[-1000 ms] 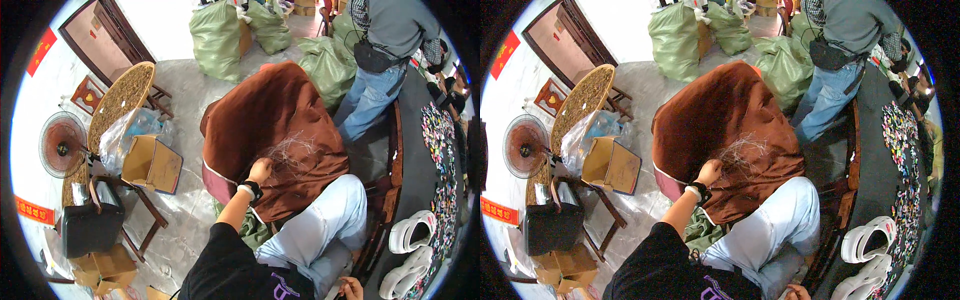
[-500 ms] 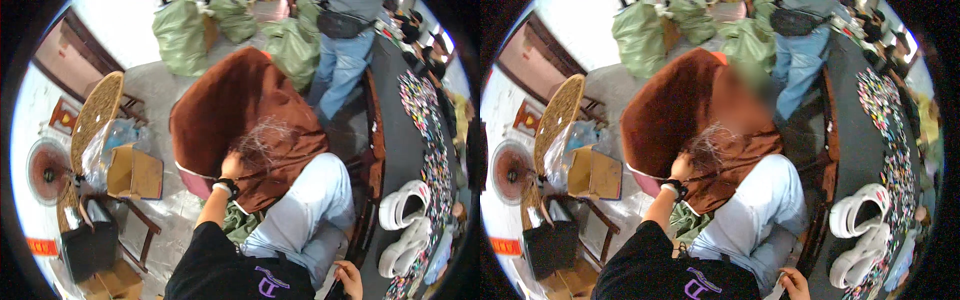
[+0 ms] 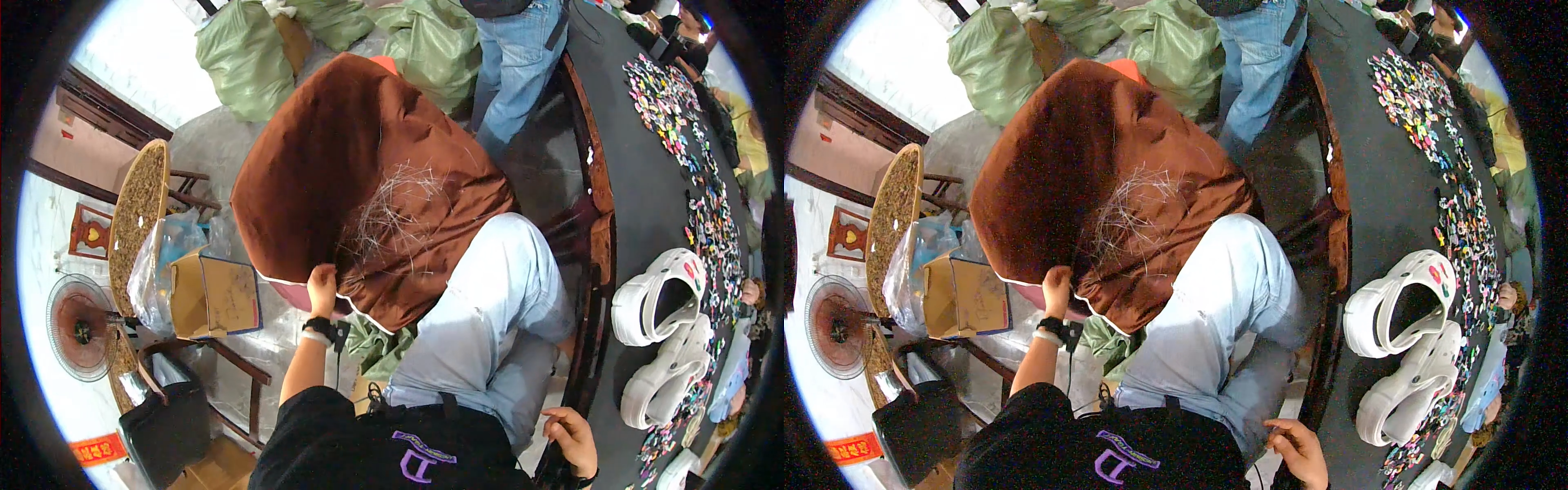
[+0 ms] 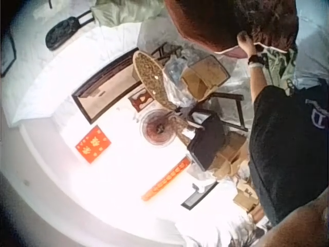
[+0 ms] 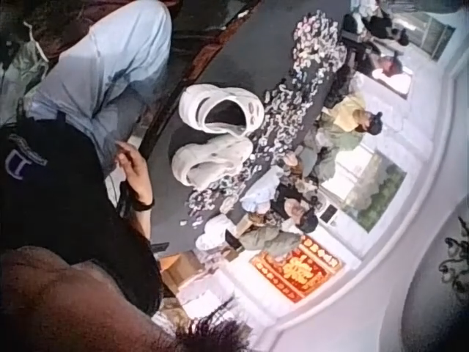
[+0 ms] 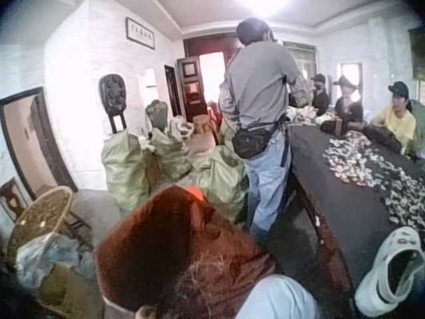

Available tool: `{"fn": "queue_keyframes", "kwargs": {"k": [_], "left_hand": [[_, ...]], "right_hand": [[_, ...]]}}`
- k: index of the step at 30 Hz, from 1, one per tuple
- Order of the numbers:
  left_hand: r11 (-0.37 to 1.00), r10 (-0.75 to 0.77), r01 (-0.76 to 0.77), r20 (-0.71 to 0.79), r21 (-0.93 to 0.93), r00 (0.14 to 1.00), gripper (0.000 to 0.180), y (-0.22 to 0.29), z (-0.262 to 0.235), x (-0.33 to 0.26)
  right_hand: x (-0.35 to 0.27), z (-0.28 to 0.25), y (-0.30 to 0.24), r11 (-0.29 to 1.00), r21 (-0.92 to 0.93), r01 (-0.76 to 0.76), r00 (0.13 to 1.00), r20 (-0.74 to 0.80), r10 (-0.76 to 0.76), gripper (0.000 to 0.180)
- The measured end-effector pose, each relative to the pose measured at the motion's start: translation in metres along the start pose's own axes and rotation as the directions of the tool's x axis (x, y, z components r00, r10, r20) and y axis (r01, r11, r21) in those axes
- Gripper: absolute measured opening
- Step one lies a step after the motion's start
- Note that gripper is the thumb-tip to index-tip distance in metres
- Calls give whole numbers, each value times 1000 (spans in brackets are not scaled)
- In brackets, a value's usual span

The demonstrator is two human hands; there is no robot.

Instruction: Attaching decorative charms to rubber clog shoes.

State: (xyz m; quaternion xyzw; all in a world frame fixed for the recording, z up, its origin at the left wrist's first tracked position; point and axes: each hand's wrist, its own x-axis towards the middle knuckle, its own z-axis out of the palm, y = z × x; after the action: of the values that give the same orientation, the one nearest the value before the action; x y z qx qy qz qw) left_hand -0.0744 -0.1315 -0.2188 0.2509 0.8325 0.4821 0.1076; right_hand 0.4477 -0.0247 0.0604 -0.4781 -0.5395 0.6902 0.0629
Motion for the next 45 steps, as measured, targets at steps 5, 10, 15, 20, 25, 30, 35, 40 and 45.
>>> {"fn": "queue_keyframes", "kwargs": {"k": [5, 10, 15, 20, 25, 30, 35, 40, 45], "left_hand": [[969, -98, 44, 214, 242, 972, 18, -44, -10, -41], [906, 84, -235, 396, 352, 914, 29, -37, 32, -36], [883, 112, -250, 340, 396, 934, 29, -24, 59, -3], [918, 139, -256, 357, 303, 924, 21, -9, 63, 17], [873, 113, -288, 412, 394, 904, 18, 14, 56, 16], [875, 142, -258, 292, 410, 946, 13, -5, 19, 2], [943, -103, 28, 209, 331, 972, 17, 2, 6, -17], [984, -176, 176, 27, 25, 984, 21, -36, -16, -45], [910, -367, 371, 56, -185, 929, 41, -49, -39, -93]], "right_hand": [[1, 0, 0, 999, 41, -5, 1000, 6, 5, 24], [2, -11, 9, 997, -55, -48, 998, 43, 51, 24], [2, -10, 8, 1000, -5, -29, 999, 22, 29, 24], [1, -12, 8, 1000, 4, -9, 999, 33, 8, 25], [-3, -13, 5, 1000, -25, -3, 1000, 25, 4, 24], [1, -4, -5, 999, 45, 4, 999, 36, -5, 24], [-4, -5, 5, 999, 28, 30, 1000, -2, -30, 22], [-13, 8, -19, 993, 100, -63, 998, 10, 63, 24], [-11, 15, -13, 998, 56, 30, 999, 13, -31, 25]]}}
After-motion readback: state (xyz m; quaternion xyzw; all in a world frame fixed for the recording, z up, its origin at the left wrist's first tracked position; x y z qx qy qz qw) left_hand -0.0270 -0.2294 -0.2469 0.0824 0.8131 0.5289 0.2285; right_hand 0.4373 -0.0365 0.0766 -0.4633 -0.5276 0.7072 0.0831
